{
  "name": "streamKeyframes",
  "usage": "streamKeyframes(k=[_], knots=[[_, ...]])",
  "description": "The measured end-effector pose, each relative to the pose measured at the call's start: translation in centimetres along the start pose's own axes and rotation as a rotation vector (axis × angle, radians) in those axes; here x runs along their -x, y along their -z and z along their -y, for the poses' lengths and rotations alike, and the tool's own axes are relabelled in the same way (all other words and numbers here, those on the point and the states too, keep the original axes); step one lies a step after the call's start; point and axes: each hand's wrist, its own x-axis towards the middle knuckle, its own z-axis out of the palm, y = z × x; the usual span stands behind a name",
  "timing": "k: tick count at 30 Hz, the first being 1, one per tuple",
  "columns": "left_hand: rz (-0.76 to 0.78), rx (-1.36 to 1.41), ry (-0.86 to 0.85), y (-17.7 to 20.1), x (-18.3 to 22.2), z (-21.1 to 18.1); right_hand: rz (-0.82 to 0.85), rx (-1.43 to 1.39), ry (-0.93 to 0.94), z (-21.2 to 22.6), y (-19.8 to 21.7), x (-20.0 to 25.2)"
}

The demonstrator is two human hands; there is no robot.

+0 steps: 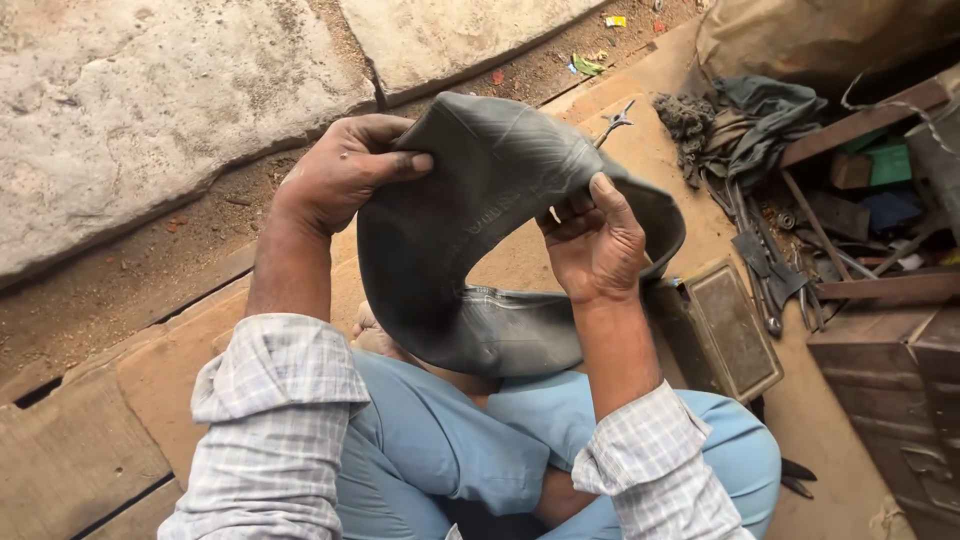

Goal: Patch and repair a motorcycle inner tube by preparing the puncture site and checking for leaks.

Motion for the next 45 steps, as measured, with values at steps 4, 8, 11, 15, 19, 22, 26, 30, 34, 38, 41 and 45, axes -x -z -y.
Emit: streamKeyframes(k=[4, 8, 11, 15, 19, 22, 26, 30, 34, 38, 41, 45], knots=[[-0.001, -0.03, -0.033, -0.3, 0.1, -0.6, 0.005, -0.009, 0.038, 0.4, -0.3, -0.6], [-0.034, -0.127, -0.016, -0.8, 0.3, -1.2, -0.087, 0.028, 0.073, 1.1, -1.4, -0.9], [0.004, -0.24, 0.066, -0.5, 0.2, -1.0, -0.14, 0.044, 0.122, 2.0, -1.5, -1.9], [0.096, -0.619, 0.32, -0.1, -0.5, 0.5, 0.038, -0.067, 0.184, 5.5, 0.5, -3.8], [-0.014, -0.959, 0.432, -0.3, -1.8, 3.1, 0.045, -0.169, 0.242, 9.0, 2.1, -4.5], [-0.207, -0.75, 0.37, -0.8, -3.4, 4.2, -0.002, -0.118, 0.311, 10.4, 1.5, -3.6], [-0.305, -0.351, 0.15, -1.5, -3.6, 3.1, 0.091, -0.095, 0.37, 12.5, -0.7, -1.8], [-0.295, -0.127, -0.159, -3.6, -1.9, -1.4, 0.138, -0.223, 0.4, 15.7, -3.1, 1.1], [-0.347, -0.067, -0.324, -6.1, 2.1, -8.5, 0.267, -0.129, 0.397, 18.1, -4.6, 4.4], [-0.396, -0.312, -0.518, -9.1, 6.3, -14.2, 0.219, -0.186, 0.326, 17.5, -4.8, 7.8], [-0.477, -0.569, -0.533, -12.0, 8.7, -16.1, 0.091, -0.341, 0.269, 16.4, -3.7, 9.2], [-0.451, -0.715, -0.499, -14.8, 10.6, -16.4, 0.036, -0.538, 0.229, 15.8, -1.0, 9.8]])
